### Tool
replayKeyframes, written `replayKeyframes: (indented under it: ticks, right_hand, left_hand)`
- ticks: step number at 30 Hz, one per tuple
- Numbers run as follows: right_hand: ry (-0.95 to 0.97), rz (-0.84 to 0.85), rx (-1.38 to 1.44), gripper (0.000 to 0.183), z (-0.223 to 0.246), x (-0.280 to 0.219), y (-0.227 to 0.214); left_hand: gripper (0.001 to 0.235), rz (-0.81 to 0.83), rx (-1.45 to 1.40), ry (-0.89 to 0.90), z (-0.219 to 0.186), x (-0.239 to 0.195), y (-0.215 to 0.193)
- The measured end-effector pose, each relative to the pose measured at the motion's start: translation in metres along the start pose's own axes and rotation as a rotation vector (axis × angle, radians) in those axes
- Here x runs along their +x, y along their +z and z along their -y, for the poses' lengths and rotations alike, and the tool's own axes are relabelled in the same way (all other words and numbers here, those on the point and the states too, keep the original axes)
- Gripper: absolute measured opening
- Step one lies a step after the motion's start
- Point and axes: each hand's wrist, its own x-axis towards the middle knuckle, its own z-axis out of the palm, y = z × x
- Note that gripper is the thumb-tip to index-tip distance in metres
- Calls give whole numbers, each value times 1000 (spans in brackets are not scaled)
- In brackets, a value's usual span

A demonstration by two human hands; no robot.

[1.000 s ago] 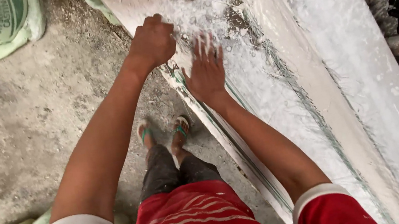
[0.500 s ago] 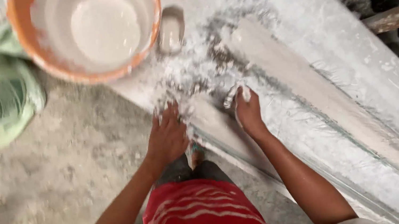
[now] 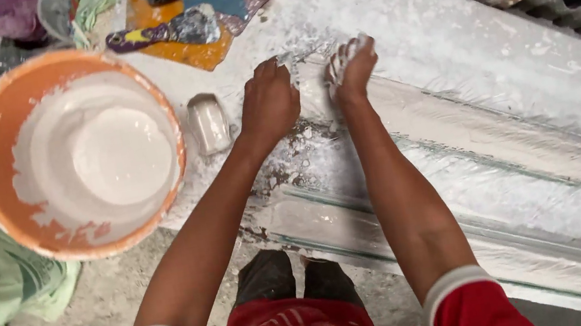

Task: Applying and smoothing white plaster or resin over fiberglass strips on a mold to create architectural moldings.

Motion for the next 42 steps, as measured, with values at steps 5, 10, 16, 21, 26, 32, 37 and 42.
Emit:
replayKeyframes:
  ticks: [5,10,16,21,26,32,37,42]
  right_hand:
    - [132,239,-172,82,29,-20,-46]
    - [-181,372,-903,40,50,-36,-89]
    - [-595,557,-1276,12,41,-65,-72]
    - [-592,650,-1638,28,78,-128,-10]
    - [-543,663,-1871,67,63,-126,-26]
    - [-283,345,-2107,72,98,-82,-115]
    - [-292,120,-2026,78,118,-57,-201]
    - [-174,73,-1990,67,160,-57,-223]
  left_hand:
    - [38,385,218,63,29,56,56]
    - [25,491,228,46,46,92,83]
    - [27,605,271,119,46,99,63]
    - [27,596,535,465,21,74,4]
    - [32,764,711,543,27,82,-15]
    - [32,614,985,834,23,115,-29]
    - [27,453,1010,1071,15,114,-6]
    - [28,346,809,1173,-68,114,65]
